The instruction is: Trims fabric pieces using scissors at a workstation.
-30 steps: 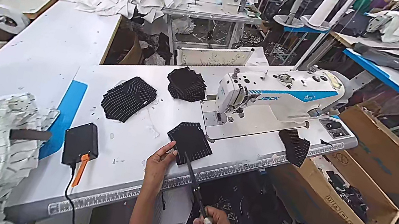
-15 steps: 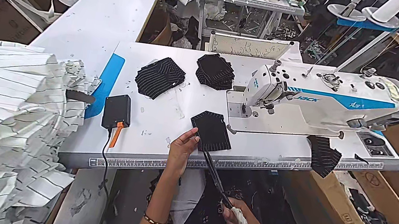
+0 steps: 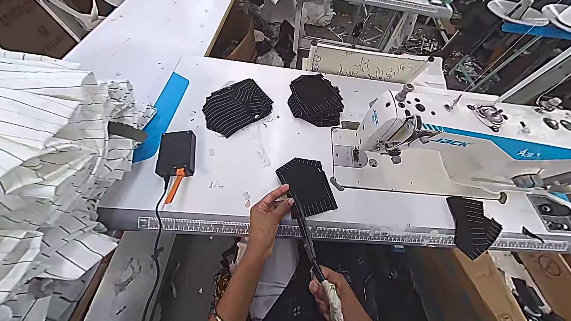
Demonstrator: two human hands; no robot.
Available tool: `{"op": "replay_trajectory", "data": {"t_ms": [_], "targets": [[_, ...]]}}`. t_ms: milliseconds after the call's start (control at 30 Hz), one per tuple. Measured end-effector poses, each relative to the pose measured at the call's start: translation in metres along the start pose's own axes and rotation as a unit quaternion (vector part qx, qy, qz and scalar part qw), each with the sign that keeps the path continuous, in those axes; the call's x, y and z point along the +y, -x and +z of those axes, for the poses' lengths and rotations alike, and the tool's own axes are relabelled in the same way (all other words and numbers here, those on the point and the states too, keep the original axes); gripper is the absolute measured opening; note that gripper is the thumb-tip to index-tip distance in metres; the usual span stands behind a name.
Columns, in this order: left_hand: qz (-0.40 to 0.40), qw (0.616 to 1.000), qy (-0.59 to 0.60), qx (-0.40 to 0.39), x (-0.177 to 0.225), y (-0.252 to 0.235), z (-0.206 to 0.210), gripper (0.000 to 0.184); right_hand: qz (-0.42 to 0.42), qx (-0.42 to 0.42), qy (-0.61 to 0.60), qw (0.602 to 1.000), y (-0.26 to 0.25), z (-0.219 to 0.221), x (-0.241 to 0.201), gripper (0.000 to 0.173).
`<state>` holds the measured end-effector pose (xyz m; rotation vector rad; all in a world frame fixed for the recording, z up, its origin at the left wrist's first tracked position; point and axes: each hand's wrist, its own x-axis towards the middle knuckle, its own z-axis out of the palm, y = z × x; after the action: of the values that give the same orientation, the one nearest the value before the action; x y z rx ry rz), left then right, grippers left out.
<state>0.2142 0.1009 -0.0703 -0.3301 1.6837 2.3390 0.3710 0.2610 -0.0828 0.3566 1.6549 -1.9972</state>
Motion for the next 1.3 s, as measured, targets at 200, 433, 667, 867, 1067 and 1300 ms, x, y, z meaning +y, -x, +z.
{"op": "replay_trajectory", "data": {"t_ms": [200, 433, 667, 867, 1067, 1300], "targets": [[0.003, 1.0, -0.021, -0.012, 0.001, -0.001, -0.001, 0.035, 0.012, 0.007, 0.002, 1.0, 0.001, -0.003, 0.001, 0.034], [0.015, 0.999, -0.029, -0.011, 0.002, -0.001, -0.001, 0.035, 0.006, 0.041, 0.046, 0.998, 0.002, 0.001, 0.004, 0.032], [0.041, 0.997, -0.052, -0.039, -0.002, -0.002, -0.006, 0.045, 0.007, 0.052, 0.034, 0.998, 0.001, 0.005, 0.002, 0.032], [0.066, 0.988, -0.085, -0.114, -0.008, -0.006, -0.019, 0.065, 0.03, 0.051, 0.066, 0.996, -0.003, 0.004, -0.01, 0.035], [0.038, 0.973, -0.144, -0.175, 0.002, -0.016, -0.025, 0.087, 0.027, 0.053, 0.07, 0.996, 0.0, 0.003, -0.004, 0.033], [0.023, 0.964, -0.164, -0.209, 0.007, -0.016, -0.026, 0.098, 0.036, 0.041, 0.057, 0.997, -0.007, 0.005, -0.016, 0.034]]}}
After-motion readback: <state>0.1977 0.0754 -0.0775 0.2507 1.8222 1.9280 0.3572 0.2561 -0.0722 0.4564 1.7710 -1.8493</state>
